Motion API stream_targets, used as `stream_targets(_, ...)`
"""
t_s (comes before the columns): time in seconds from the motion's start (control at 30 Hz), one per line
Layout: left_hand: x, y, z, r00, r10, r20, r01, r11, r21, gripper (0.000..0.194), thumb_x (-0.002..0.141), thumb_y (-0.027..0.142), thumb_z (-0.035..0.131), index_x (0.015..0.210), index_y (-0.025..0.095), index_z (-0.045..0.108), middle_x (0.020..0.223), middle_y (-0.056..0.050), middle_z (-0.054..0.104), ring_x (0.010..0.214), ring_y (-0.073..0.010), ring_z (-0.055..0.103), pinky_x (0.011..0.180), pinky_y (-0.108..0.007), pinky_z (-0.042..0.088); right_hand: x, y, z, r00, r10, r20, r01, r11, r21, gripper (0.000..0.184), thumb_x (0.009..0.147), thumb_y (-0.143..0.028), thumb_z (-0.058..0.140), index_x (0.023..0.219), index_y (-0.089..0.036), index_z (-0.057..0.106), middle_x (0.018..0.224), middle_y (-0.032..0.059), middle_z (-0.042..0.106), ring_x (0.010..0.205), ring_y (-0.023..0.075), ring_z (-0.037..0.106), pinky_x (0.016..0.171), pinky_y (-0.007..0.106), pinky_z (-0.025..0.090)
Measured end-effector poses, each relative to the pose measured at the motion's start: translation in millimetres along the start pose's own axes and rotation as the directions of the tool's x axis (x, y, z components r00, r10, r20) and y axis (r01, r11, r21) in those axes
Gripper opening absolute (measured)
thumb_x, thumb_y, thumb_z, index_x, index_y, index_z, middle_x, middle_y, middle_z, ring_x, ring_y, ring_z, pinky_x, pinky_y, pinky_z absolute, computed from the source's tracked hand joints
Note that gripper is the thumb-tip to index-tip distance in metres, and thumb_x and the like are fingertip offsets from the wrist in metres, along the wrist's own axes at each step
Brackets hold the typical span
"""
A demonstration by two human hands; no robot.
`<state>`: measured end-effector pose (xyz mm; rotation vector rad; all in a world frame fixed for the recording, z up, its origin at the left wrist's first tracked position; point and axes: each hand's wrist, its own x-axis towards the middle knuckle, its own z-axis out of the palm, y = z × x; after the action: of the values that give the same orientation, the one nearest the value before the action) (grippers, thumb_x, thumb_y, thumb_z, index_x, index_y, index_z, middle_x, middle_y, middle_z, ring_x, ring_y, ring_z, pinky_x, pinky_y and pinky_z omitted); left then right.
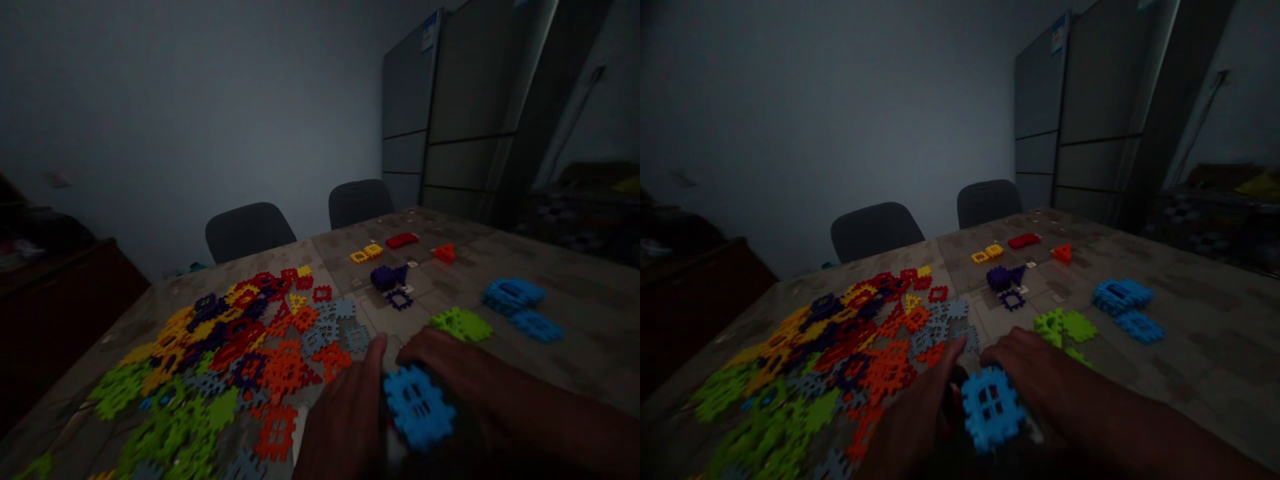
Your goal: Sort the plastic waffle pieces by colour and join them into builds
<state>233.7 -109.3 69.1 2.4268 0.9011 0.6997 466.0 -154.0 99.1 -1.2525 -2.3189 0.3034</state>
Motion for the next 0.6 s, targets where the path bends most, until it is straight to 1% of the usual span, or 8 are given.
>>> stream_targets(0.07, 31, 17, -5.2, 0.995, 0.078, 0.069, -0.075, 0.996, -0.046, 0.100, 0.077, 0.024, 0.074, 0.166, 0.021, 0.028, 0.130, -0.015, 0.072, 0.115, -0.0371, 0.069, 0.099, -0.052, 0.058, -4, 4, -33, 0.999, 0.030, -0.044, -0.031, 1.000, -0.006, 0.044, 0.078, -0.014, 0.073, 0.117, -0.029, 0.059, 0.112, 0.0045, 0.070, 0.101, 0.0233, 0.068, 0.084, 0.037, 0.058)
stream_targets(0.13, 61, 37, -6.6, 0.992, 0.114, 0.052, -0.111, 0.992, -0.068, 0.097, 0.078, 0.024, 0.075, 0.164, 0.018, 0.030, 0.139, -0.018, 0.066, 0.122, -0.0384, 0.065, 0.102, -0.056, 0.056, -11, 14, -58, 0.996, 0.023, -0.092, -0.028, 0.998, -0.056, 0.047, 0.078, -0.016, 0.071, 0.121, -0.030, 0.061, 0.112, 0.0051, 0.072, 0.103, 0.0251, 0.070, 0.081, 0.038, 0.059)
stream_targets(0.2, 89, 56, -3.7, 0.982, 0.177, 0.070, -0.172, 0.982, -0.081, 0.095, 0.081, 0.026, 0.076, 0.164, 0.016, 0.030, 0.145, -0.020, 0.062, 0.126, -0.0391, 0.062, 0.103, -0.056, 0.055, -23, 31, -76, 0.987, 0.026, -0.161, -0.046, 0.992, -0.120, 0.045, 0.084, -0.024, 0.068, 0.128, -0.030, 0.064, 0.113, 0.0058, 0.073, 0.103, 0.0244, 0.071, 0.079, 0.038, 0.059)
stream_targets(0.27, 113, 75, 3.3, 0.976, 0.192, 0.105, -0.185, 0.980, -0.069, 0.097, 0.080, 0.027, 0.080, 0.162, 0.012, 0.030, 0.138, -0.021, 0.066, 0.121, -0.0396, 0.065, 0.099, -0.055, 0.057, -39, 51, -90, 0.975, 0.068, -0.213, -0.104, 0.981, -0.163, 0.040, 0.093, -0.034, 0.060, 0.131, -0.027, 0.067, 0.112, 0.0068, 0.075, 0.099, 0.0219, 0.073, 0.079, 0.038, 0.056)
stream_targets(0.33, 132, 92, 13.6, 0.968, 0.199, 0.152, -0.193, 0.980, -0.052, 0.092, 0.081, 0.029, 0.082, 0.158, 0.010, 0.035, 0.131, -0.021, 0.069, 0.117, -0.0393, 0.067, 0.096, -0.054, 0.059, -59, 71, -104, 0.965, 0.132, -0.228, -0.176, 0.967, -0.184, 0.045, 0.098, -0.045, 0.054, 0.134, -0.022, 0.070, 0.111, 0.0091, 0.078, 0.096, 0.0215, 0.075, 0.078, 0.039, 0.054)
stream_targets(0.47, 156, 121, 41.5, 0.959, 0.187, 0.212, -0.176, 0.982, -0.070, 0.084, 0.081, 0.034, 0.086, 0.149, 0.009, 0.043, 0.124, -0.021, 0.072, 0.110, -0.0388, 0.071, 0.090, -0.050, 0.061, -103, 106, -123, 0.933, 0.265, -0.244, -0.310, 0.936, -0.168, 0.059, 0.091, -0.057, 0.059, 0.129, -0.015, 0.075, 0.115, 0.0174, 0.079, 0.102, 0.0277, 0.076, 0.082, 0.042, 0.051)
stream_targets(0.53, 163, 133, 57.4, 0.957, 0.181, 0.225, -0.166, 0.982, -0.088, 0.085, 0.082, 0.036, 0.085, 0.149, 0.008, 0.042, 0.124, -0.022, 0.072, 0.110, -0.0395, 0.071, 0.090, -0.049, 0.061, -119, 115, -122, 0.888, 0.332, -0.319, -0.401, 0.898, -0.180, 0.057, 0.090, -0.056, 0.060, 0.120, -0.013, 0.080, 0.122, 0.0214, 0.076, 0.107, 0.0304, 0.074, 0.082, 0.043, 0.049)
stream_targets(0.6, 168, 142, 73.2, 0.955, 0.164, 0.248, -0.143, 0.984, -0.102, 0.083, 0.082, 0.035, 0.085, 0.149, 0.010, 0.043, 0.127, -0.022, 0.071, 0.113, -0.0396, 0.071, 0.091, -0.048, 0.061, -129, 117, -116, 0.783, 0.376, -0.496, -0.531, 0.819, -0.216, 0.052, 0.092, -0.053, 0.059, 0.112, -0.011, 0.083, 0.136, 0.0239, 0.069, 0.115, 0.0325, 0.071, 0.081, 0.045, 0.047)
